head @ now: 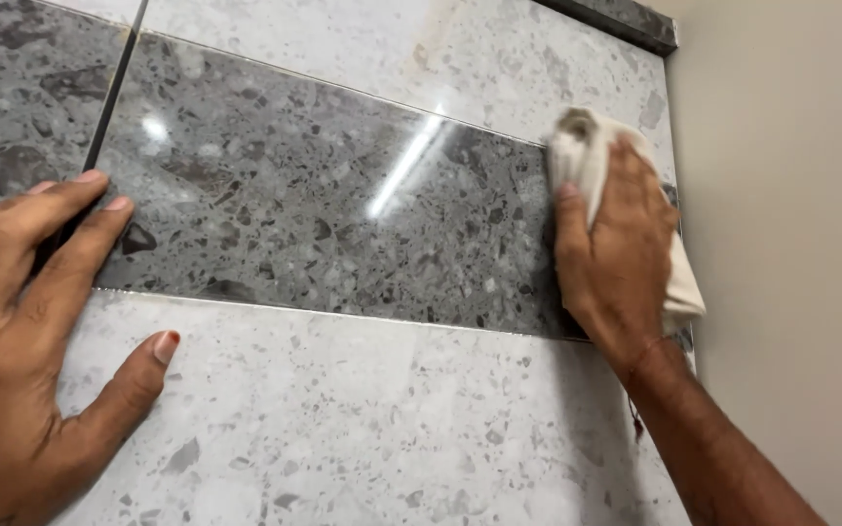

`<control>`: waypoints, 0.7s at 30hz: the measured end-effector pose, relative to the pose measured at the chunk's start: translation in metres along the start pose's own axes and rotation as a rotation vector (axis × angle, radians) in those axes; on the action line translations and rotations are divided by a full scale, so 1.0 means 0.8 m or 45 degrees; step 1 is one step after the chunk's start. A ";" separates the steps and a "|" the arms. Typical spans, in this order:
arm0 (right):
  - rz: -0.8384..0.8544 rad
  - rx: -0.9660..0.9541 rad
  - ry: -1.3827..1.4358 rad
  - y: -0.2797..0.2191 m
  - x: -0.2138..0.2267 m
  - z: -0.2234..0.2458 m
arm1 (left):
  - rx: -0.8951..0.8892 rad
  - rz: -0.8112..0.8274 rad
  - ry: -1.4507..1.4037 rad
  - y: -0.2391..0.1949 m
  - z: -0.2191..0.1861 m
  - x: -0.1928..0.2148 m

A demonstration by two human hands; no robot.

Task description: Wipe down the marble-patterned surface of a wardrobe using a white cloth.

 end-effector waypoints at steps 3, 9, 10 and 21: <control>-0.032 -0.141 -0.116 -0.016 0.006 -0.017 | -0.006 -0.026 -0.110 0.002 0.001 -0.003; -0.048 0.031 -0.050 -0.006 0.009 -0.010 | -0.024 0.048 0.118 0.008 -0.012 0.006; -0.052 0.034 -0.048 0.000 0.007 -0.019 | -0.025 0.043 0.121 0.008 -0.011 0.003; 0.014 0.121 -0.111 -0.009 0.009 -0.034 | -0.039 0.082 0.154 0.005 -0.011 0.004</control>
Point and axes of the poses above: each hand's wrist, its own y-axis towards the middle knuckle, its own x-axis out of the back of the hand, z = x × y, the point moved 5 cm from there along y, towards the middle knuckle, and after that the axes turned 5 degrees about -z, right-handed, at the moved point
